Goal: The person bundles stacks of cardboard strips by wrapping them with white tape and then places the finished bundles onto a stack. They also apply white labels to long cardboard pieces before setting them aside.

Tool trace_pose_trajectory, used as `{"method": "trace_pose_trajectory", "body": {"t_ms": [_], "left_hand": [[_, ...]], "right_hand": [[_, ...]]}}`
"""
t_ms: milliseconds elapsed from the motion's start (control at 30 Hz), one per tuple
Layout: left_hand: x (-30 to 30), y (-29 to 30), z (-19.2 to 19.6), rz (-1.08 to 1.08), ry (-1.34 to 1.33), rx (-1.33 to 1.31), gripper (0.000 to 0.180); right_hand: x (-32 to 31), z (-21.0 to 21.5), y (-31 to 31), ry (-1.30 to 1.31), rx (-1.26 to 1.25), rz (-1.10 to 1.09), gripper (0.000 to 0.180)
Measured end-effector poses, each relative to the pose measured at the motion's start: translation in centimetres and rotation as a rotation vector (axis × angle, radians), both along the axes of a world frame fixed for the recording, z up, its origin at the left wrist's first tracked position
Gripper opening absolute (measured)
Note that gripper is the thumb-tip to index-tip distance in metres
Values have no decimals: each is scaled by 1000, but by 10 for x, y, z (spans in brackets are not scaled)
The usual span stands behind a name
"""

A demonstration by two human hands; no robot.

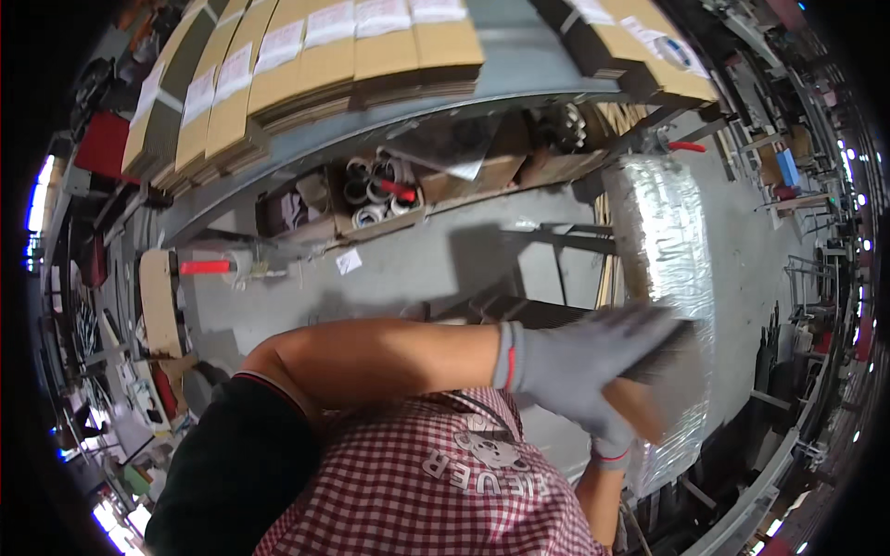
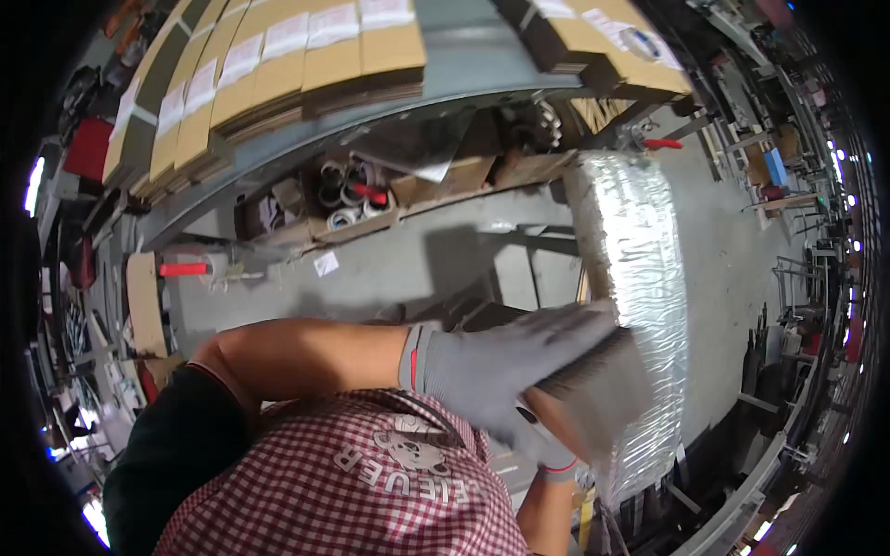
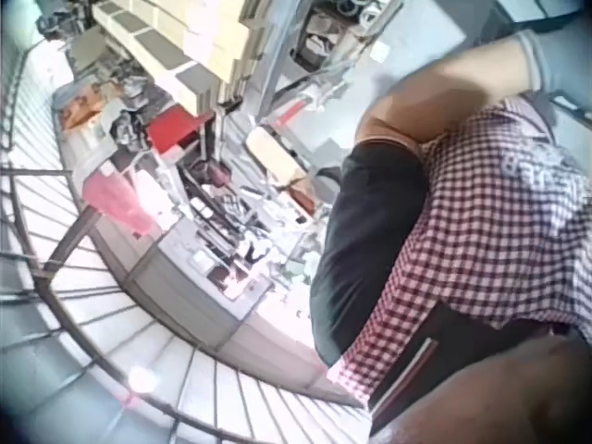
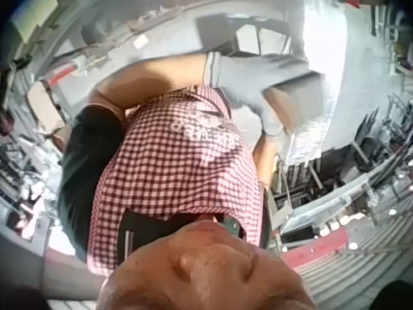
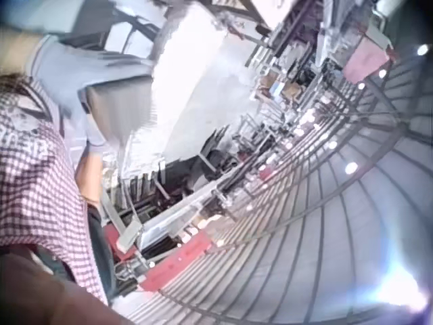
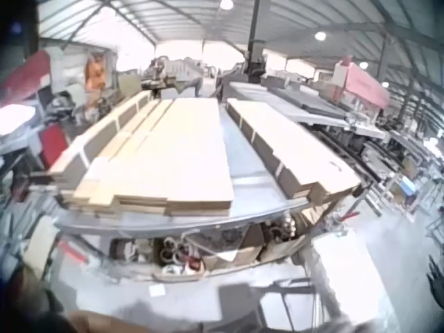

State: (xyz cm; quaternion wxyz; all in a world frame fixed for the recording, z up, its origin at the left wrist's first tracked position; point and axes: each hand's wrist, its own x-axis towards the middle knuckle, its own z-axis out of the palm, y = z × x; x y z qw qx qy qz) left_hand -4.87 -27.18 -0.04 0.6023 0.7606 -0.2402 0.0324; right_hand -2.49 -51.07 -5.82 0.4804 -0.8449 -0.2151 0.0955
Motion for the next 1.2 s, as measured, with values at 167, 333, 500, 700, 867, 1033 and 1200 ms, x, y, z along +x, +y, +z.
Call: {"method": "trace_pose_trajectory", "body": {"t_ms": [167, 333, 500, 700, 867, 1033, 1200], "left_hand": [[-76, -1, -94, 94, 293, 174, 120], [-102, 15, -17, -1, 296, 16, 114], [-124, -4, -126, 294, 232, -88, 112], [-116, -3, -100, 57, 250, -67, 123], [-106, 5, -104, 205, 275, -159, 111], [-86, -25, -183, 201, 658, -704, 101], [-60, -65, 7, 70, -256, 261, 72]], "right_hand": [[-49, -128, -57, -18, -488, 145, 81], [-72, -72, -82, 89, -452, 67, 81], [-66, -122, -36, 41, -476, 117, 81], [-62, -128, -23, 61, -451, 98, 80], [-56, -130, -23, 92, -424, 109, 80], [-47, -178, 23, 40, -417, 186, 80], [-32, -135, -8, 156, -337, 107, 79]]}}
